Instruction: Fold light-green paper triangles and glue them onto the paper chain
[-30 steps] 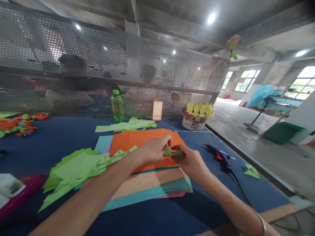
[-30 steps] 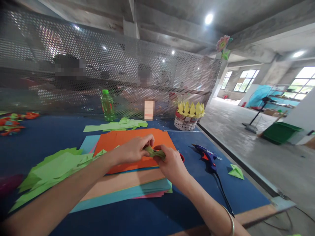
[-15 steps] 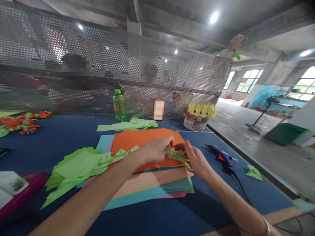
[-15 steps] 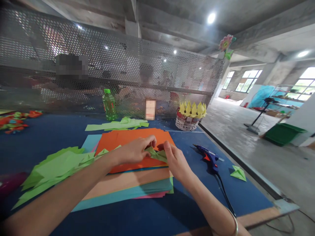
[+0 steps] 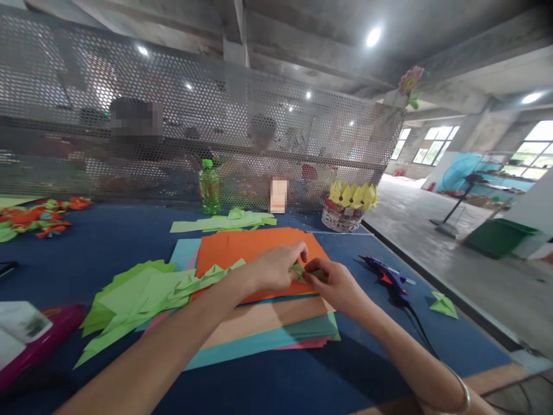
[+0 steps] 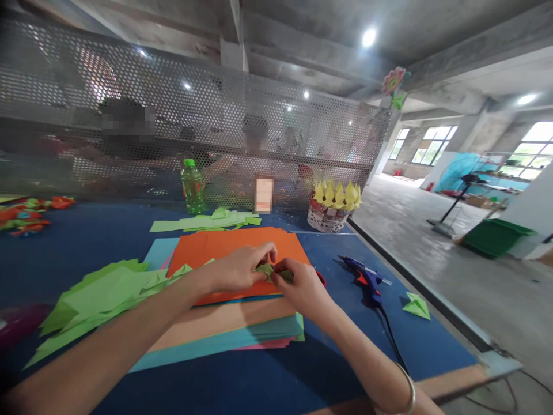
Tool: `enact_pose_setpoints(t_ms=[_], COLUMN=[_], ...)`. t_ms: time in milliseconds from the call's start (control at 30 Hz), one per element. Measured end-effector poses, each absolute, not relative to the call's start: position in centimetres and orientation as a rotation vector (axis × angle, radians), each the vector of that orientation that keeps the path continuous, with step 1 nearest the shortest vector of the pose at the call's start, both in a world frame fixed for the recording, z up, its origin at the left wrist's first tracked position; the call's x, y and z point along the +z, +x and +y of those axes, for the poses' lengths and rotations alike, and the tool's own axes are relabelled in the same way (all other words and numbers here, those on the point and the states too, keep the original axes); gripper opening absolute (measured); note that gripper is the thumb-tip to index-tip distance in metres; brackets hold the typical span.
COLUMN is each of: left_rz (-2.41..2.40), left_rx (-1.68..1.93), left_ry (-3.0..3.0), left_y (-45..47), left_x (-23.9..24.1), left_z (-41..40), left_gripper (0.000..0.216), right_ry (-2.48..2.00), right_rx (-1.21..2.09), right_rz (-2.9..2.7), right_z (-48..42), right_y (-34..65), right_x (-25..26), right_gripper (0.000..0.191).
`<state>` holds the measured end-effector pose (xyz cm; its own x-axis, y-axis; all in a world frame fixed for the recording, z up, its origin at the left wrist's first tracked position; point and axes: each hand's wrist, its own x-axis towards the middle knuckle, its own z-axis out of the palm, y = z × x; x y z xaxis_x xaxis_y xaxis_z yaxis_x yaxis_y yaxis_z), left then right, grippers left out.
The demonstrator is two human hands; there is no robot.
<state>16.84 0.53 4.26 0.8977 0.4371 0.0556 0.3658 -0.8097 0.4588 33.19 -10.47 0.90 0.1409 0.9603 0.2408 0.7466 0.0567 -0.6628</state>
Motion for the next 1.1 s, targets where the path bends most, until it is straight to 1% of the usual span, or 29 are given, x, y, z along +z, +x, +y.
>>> enact_pose_setpoints(t_ms=[100,267,333,467,567,700,867,1000,1100], left_rz=[0.528,0.470,0.492,0.602,0.752,1.042,1.249,1.336,1.390], left_rx=[0.246,0.322,0.365,0.368,0.281,0.050,-0.150,-0.134,-0.074], left_ry=[2.587,2.534,2.530,2.572,2.607,2.612,2.576,2.566,2.577], left_y=[16.9,16.6,16.0,13.7,10.6,5.8,1.5,0.8,1.1], left_x=[4.0,4.8,6.0,8.6,9.1,7.4,4.2,2.7,2.7], left_z=[0.7,0.8,0.8,1.0,1.8,3.5,4.4,3.7,3.3], left_gripper=[0.033,0.060,0.064,0.062,0.059,0.056,0.038,0.033,0.032], right_ry=[-1.754,-1.770,-1.772,-1.788,-1.799,-1.795,-1.787,-1.769,-1.750], right_rx=[0.329,0.244,0.223,0.206,0.209,0.222,0.281,0.354,0.417], right_rz=[-1.684,-1.695,-1.683,-1.654,-1.647,-1.648,-1.621,-1.596,-1.570], right_z=[-10.5,-10.5,-10.4,-9.8,-9.1,-8.3,-7.8,-7.3,-6.6], right_y=[33.0,33.3,33.6,34.5,35.3,36.2,36.9,37.1,37.5], right_x=[1.2,1.4,1.6,2.1,2.3,2.0,1.5,1.2,1.0], right_gripper=[0.016,0.015,0.016,0.017,0.016,0.017,0.018,0.019,0.018])
